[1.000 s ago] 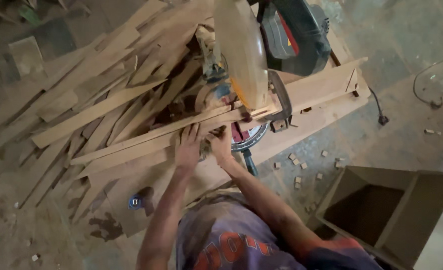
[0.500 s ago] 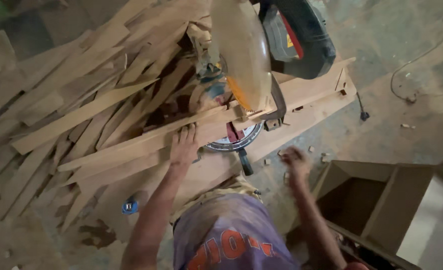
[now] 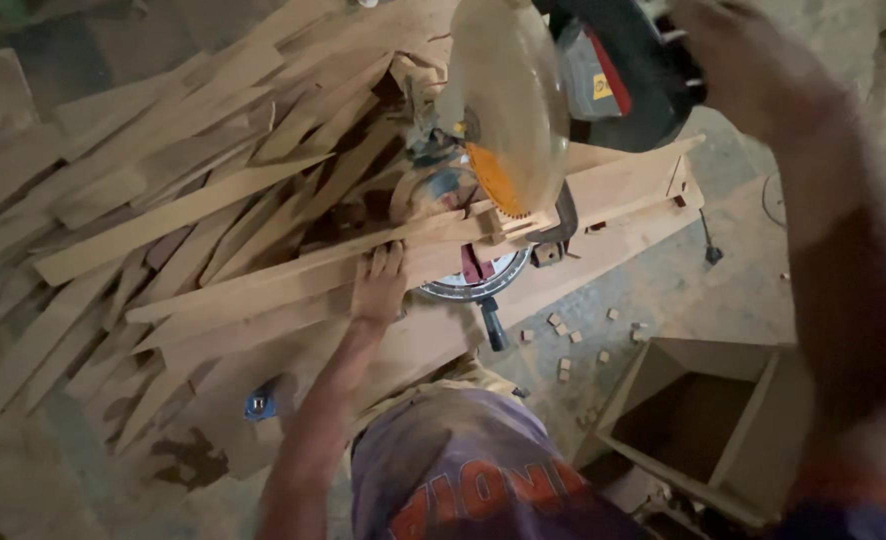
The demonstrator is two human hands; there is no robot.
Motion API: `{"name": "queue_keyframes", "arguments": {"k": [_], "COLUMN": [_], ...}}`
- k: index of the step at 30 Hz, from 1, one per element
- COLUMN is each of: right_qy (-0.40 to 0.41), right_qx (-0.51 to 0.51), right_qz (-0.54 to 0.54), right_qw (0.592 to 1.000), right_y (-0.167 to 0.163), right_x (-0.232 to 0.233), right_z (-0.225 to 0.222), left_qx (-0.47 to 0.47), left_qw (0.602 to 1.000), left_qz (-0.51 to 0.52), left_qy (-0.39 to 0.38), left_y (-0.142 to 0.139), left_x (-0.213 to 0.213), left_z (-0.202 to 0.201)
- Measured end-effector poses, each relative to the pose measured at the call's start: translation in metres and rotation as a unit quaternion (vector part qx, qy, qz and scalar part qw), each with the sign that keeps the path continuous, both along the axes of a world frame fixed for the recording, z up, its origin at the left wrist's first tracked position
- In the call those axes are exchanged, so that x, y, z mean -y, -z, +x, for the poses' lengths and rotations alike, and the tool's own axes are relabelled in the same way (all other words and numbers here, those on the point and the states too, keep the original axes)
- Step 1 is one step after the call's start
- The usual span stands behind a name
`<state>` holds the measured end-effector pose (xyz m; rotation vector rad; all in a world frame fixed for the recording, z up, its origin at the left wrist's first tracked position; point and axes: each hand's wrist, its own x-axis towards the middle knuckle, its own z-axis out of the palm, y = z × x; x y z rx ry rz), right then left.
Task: The person places wooden strips on a miter saw table, aligns each strip against the fence, and pulls the saw down to cut it into short pieces, repeating the cut cycle many times. At the end the person picks up a wooden frame and carries it across the workshop floor.
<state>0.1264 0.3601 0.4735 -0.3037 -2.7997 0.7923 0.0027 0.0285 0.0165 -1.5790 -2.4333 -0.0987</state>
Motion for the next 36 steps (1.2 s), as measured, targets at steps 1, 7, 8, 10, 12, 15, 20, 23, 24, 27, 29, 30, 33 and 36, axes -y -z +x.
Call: {"name": "queue_keyframes", "arguments": {"k": [1,7,8,10,12,15,20,23,24,27,29,30,33,36], "right_qy": [-0.069,0.233,0.227,0.215,0.217,0.221,0.263,0.271,0.268,0.293,0.283,0.279,0.279,0.248], "right_qx": [0.062,0.087,0.078,0.056,0.038,-0.033,-0.067,-0.075,-0.081,-0.085,-0.099,-0.108,-0.125,-0.141], "right_qz": [0.139,-0.277,-0.266,-0.246,-0.243,-0.273,-0.23,-0.188,-0.17,-0.161,-0.141,-0.129,-0.177,-0.167], "right_qw": [0.986,0.928,0.934,0.943,0.945,0.936,0.935,0.941,0.945,0.939,0.944,0.946,0.935,0.944], "right_y": [-0.005,0.034,0.042,0.061,0.083,0.12,0.161,0.177,0.182,0.2,0.213,0.22,0.239,0.259], "right_x": [0.0,0.01,0.012,0.02,0.041,0.078,0.118,0.127,0.127,0.129,0.129,0.129,0.127,0.128], "right_z": [-0.015,-0.031,-0.025,-0.005,0.027,0.064,0.095,0.103,0.105,0.114,0.121,0.124,0.133,0.141], "left_qx": [0.006,0.027,0.047,0.083,0.067,0.065,0.057,0.081,0.076,0.074,0.078,0.077,0.062,0.068], "left_qw": [1.0,1.0,0.999,0.995,0.997,0.998,0.997,0.993,0.993,0.995,0.996,0.996,0.997,0.991], "left_qz": [-0.005,0.009,-0.01,-0.049,-0.026,-0.023,-0.038,-0.086,-0.086,-0.059,-0.034,-0.023,-0.04,-0.113], "left_qy": [-0.002,-0.007,-0.001,0.012,0.014,0.016,0.019,0.028,0.032,0.037,0.034,0.032,0.024,0.027], "left_y": [0.0,-0.005,-0.006,-0.007,-0.005,0.001,0.011,0.012,0.012,0.007,0.002,-0.001,-0.012,-0.019], "left_x": [0.0,-0.002,-0.002,-0.001,-0.001,-0.002,-0.007,-0.007,-0.006,-0.005,-0.005,-0.006,-0.008,-0.004], "left_z": [0.0,0.0,0.0,-0.001,-0.002,-0.002,-0.002,-0.002,-0.002,-0.002,-0.001,-0.001,-0.001,0.0]}}
